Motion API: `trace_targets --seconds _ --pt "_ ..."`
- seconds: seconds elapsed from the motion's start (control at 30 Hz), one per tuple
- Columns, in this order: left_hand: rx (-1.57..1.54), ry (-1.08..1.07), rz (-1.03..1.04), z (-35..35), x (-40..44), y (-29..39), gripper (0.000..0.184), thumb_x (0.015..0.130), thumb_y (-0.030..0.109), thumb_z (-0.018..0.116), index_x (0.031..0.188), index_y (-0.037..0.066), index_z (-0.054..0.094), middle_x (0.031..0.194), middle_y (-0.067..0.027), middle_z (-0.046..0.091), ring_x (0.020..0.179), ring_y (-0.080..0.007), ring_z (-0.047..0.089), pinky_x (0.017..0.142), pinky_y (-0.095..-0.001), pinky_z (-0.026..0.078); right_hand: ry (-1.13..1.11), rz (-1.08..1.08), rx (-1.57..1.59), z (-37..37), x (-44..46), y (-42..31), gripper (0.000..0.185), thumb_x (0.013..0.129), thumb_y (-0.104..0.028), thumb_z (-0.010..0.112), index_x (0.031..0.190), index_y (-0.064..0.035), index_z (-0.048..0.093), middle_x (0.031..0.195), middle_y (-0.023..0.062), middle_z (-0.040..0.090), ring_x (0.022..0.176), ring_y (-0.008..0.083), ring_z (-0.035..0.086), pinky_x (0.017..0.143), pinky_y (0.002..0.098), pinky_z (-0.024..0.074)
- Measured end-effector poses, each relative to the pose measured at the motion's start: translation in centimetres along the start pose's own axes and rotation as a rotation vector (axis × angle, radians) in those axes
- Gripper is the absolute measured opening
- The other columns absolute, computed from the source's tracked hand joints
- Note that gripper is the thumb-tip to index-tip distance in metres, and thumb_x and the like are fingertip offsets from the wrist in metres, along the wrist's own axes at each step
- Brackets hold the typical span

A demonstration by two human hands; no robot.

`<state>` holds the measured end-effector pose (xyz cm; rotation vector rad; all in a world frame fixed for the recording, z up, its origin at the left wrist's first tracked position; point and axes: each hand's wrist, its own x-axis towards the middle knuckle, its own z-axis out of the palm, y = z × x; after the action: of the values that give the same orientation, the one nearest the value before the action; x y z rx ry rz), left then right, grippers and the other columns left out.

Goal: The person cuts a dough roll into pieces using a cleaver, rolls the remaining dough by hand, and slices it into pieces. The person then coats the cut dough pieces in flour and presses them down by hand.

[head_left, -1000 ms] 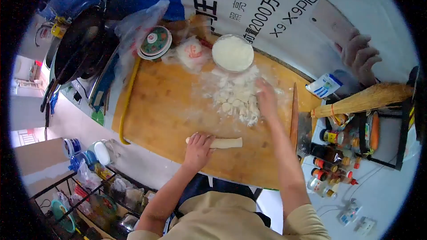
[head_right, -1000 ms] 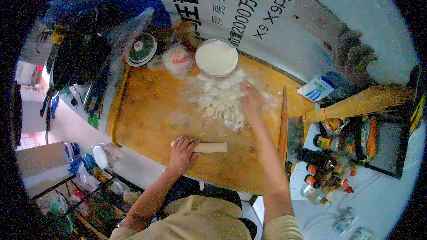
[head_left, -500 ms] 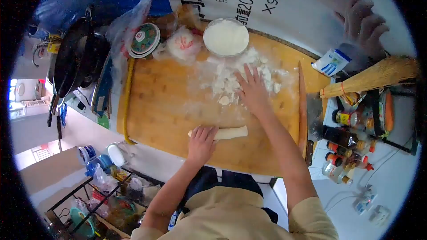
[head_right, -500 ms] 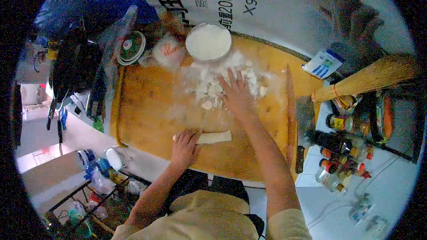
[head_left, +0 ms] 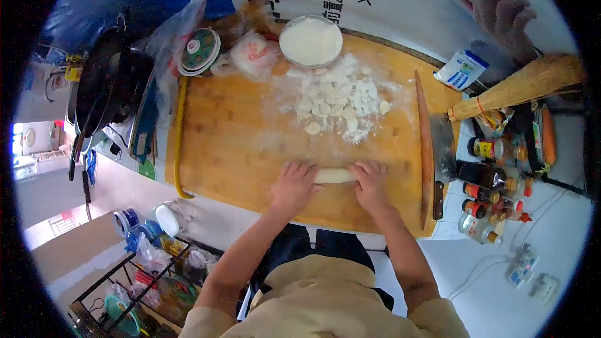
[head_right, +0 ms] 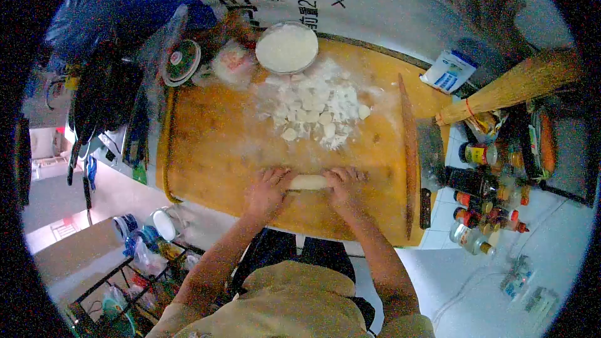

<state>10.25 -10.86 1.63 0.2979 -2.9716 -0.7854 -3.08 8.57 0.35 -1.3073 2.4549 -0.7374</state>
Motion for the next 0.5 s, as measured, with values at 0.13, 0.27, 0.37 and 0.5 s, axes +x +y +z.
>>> trace_targets --seconds 0.13,0.27,0.37,0.5 --pt "-0.05 0.176 -0.089 -1.6 3.6 3.1 0.045 0.08 0.018 0.063 0.122 0.004 0.054 0.125 -0.0164 0.052 0.12 -0.0358 0.044 0.103 -0.0501 0.033 0.148 0.143 0.227 -3.6 4.1 -5.0 0.051 0.079 -0.004 0.061 0.129 -0.008 0.051 0.131 0.0187 0.047 0.123 0.0392 0.042 0.106 0.046 0.032" --pt "-0.179 0.282 -0.118 1.5 4.3 2.1 0.049 0.085 0.022 0.058 0.13 0.005 0.049 0.133 -0.0173 0.047 0.126 -0.037 0.039 0.105 -0.053 0.029 0.282 0.035 0.376 2.4 7.5 -7.3 0.052 0.086 -0.015 0.057 0.136 -0.0066 0.044 0.142 0.021 0.038 0.133 0.0402 0.033 0.111 0.047 0.0267" --pt "-0.009 0.109 0.044 2.2 0.5 1.8 0.055 0.089 0.028 0.052 0.138 0.006 0.042 0.143 -0.0171 0.038 0.134 -0.0368 0.032 0.108 -0.055 0.024 0.119 -0.01 0.197 3.0 4.1 -8.2 0.059 0.086 -0.021 0.057 0.14 -0.0073 0.038 0.147 0.0208 0.031 0.137 0.0394 0.027 0.112 0.0502 0.0221" --pt "0.208 -0.107 -0.08 3.2 -5.8 2.9 0.061 0.091 0.034 0.046 0.145 0.009 0.033 0.151 -0.0172 0.027 0.141 -0.0346 0.021 0.111 -0.0556 0.018 -0.135 0.019 0.159 3.1 -2.5 -9.3 0.069 0.085 -0.031 0.058 0.145 -0.0074 0.032 0.152 0.019 0.024 0.141 0.0376 0.021 0.113 0.056 0.0152"
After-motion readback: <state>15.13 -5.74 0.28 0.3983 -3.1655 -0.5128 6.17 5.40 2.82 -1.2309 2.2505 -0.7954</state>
